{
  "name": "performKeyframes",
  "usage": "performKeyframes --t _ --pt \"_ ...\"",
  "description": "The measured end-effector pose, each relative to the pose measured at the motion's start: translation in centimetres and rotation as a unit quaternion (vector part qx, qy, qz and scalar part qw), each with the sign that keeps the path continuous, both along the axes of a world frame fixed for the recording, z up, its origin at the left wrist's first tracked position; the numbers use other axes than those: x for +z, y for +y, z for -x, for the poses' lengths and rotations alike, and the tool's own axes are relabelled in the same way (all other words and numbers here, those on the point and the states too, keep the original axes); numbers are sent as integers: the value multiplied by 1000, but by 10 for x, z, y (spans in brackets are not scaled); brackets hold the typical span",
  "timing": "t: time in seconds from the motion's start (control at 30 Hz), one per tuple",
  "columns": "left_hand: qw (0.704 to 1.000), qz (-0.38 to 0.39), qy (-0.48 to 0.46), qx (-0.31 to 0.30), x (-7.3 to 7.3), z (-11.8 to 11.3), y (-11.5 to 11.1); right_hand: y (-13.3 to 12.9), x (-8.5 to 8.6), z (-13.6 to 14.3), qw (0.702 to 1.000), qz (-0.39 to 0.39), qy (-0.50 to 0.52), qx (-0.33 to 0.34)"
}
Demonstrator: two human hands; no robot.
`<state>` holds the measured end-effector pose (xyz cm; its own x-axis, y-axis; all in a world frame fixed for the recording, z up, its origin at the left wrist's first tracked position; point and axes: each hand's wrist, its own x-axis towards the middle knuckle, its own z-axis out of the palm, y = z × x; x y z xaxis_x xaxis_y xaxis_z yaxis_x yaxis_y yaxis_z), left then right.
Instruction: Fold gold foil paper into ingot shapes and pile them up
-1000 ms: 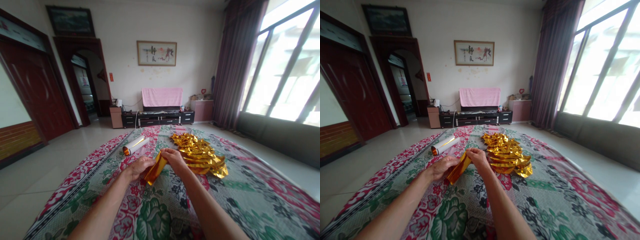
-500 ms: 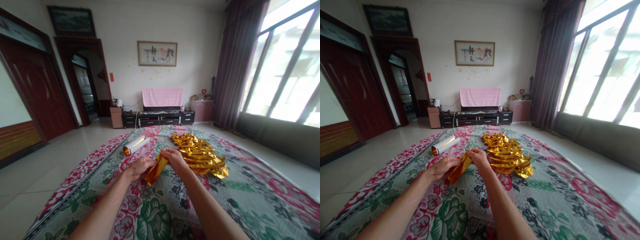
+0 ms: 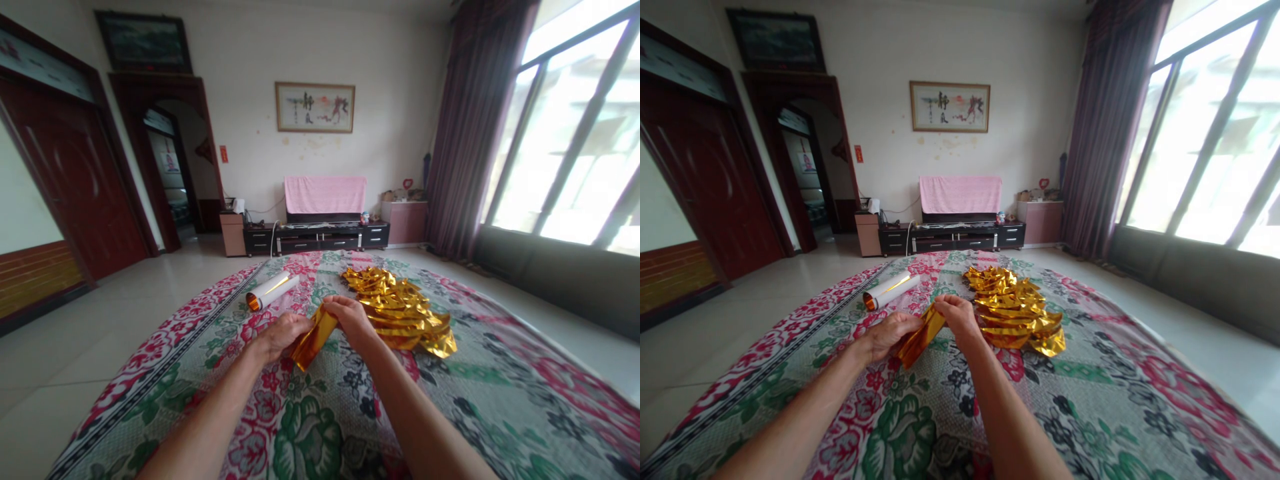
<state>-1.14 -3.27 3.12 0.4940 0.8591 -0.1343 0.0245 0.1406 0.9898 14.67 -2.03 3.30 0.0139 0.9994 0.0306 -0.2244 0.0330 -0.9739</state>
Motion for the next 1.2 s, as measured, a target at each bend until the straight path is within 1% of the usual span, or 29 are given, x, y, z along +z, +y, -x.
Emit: performKeyframes --t 0.33,0.6,0.73,0.83,0.97,1.1,1.2 --pt "1000 7 8 22 2 -4 -6 0 1 -1 1000 -13 -1 11" --pt "1000 17 -3 13 0 -4 -6 -2 4 -1 1000 -13 -15 7" --pt "1000 -3 3 24 0 -7 -7 -1 3 -1 1000 -22 -19 1" --pt "999 -28 6 39 -3 -11 -7 -1 4 0 999 -29 -18 1" --pt "993 -78 11 90 -9 -14 -3 -2 4 0 999 -40 2 3" --pt "993 -78 15 86 -9 -15 -2 -1 1 -2 997 -59 26 34" --pt "993 -87 13 81 -9 -15 -3 -1 0 -2 997 -63 28 44"
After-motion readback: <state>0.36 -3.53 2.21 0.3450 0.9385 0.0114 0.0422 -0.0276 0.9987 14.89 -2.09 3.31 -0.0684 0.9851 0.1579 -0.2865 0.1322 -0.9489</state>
